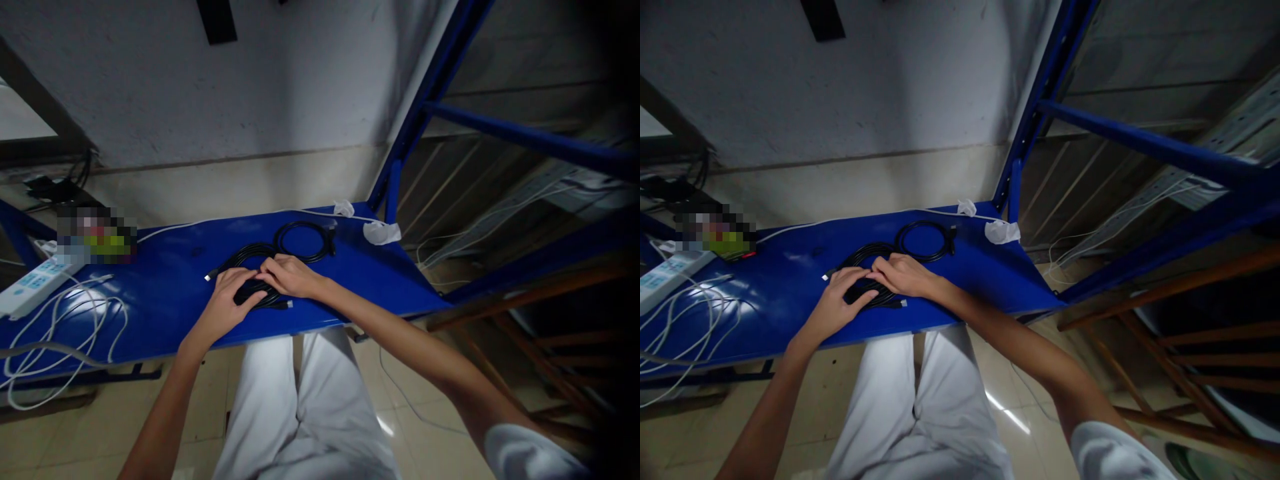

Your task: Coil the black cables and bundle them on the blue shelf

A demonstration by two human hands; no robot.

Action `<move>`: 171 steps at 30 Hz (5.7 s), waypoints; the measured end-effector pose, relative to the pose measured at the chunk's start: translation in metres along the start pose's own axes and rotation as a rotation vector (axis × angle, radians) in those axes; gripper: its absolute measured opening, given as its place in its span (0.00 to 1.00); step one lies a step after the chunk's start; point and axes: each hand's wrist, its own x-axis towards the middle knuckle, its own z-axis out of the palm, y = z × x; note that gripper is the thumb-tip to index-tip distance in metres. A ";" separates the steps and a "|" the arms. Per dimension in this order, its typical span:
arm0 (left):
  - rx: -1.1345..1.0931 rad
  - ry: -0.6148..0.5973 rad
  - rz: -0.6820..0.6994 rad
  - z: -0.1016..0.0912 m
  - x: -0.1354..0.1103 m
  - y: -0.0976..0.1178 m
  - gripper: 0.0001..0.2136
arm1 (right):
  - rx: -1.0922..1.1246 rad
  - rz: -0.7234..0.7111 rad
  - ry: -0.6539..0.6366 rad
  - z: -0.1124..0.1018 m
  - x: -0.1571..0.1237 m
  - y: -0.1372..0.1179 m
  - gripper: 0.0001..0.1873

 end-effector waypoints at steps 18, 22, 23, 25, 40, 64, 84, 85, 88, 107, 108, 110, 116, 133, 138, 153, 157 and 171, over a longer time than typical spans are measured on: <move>0.269 0.078 0.198 0.028 -0.008 0.015 0.07 | -0.020 0.020 0.074 0.006 -0.004 -0.001 0.19; 0.266 0.113 0.206 0.030 -0.008 0.013 0.10 | 0.042 0.027 0.077 0.003 -0.004 0.000 0.18; 0.266 0.115 0.199 0.030 -0.008 0.014 0.11 | 0.065 0.029 0.080 0.001 -0.003 0.000 0.17; 0.267 0.113 0.185 0.029 -0.007 0.015 0.13 | 0.121 0.041 0.105 -0.004 -0.001 0.002 0.16; 0.260 0.068 0.170 0.028 -0.005 0.019 0.15 | 0.280 0.186 0.273 -0.016 0.005 0.008 0.14; 0.259 0.106 0.151 0.028 -0.005 0.024 0.10 | 0.309 0.039 0.130 -0.026 0.007 -0.006 0.13; 0.176 0.108 0.138 0.024 -0.006 0.030 0.16 | 0.518 0.588 0.537 -0.015 -0.028 -0.087 0.08; 0.171 0.114 0.133 0.024 -0.007 0.030 0.16 | 0.526 0.603 0.556 -0.012 -0.026 -0.090 0.08; 0.169 0.122 0.136 0.024 -0.008 0.027 0.11 | 0.560 0.648 0.610 -0.004 -0.023 -0.096 0.07; 0.108 0.102 0.150 0.022 -0.011 0.020 0.11 | 0.804 0.671 0.560 0.009 -0.034 -0.092 0.06; 0.105 0.094 0.142 0.022 -0.011 0.020 0.11 | 0.805 0.681 0.563 0.009 -0.034 -0.092 0.06; 0.096 0.085 0.123 0.021 -0.011 0.022 0.10 | 0.816 0.707 0.574 0.008 -0.034 -0.091 0.07; 0.078 0.130 0.119 0.022 -0.010 0.022 0.06 | 0.830 0.724 0.595 0.008 -0.031 -0.090 0.09; -0.121 0.209 -0.119 0.015 -0.010 0.023 0.08 | 0.797 0.853 0.570 0.006 -0.023 -0.098 0.09; -0.167 0.195 -0.128 0.014 -0.010 0.025 0.10 | 0.783 0.865 0.568 0.003 -0.021 -0.100 0.09; -0.427 0.206 -0.251 0.015 0.001 0.030 0.10 | 1.273 1.094 0.755 0.007 -0.008 -0.105 0.28; -0.533 0.166 -0.354 0.011 0.003 0.028 0.11 | 1.349 1.103 0.745 0.005 -0.008 -0.102 0.34; -0.326 0.076 -0.298 -0.005 0.017 0.031 0.10 | 1.204 1.059 0.641 0.003 -0.014 -0.102 0.37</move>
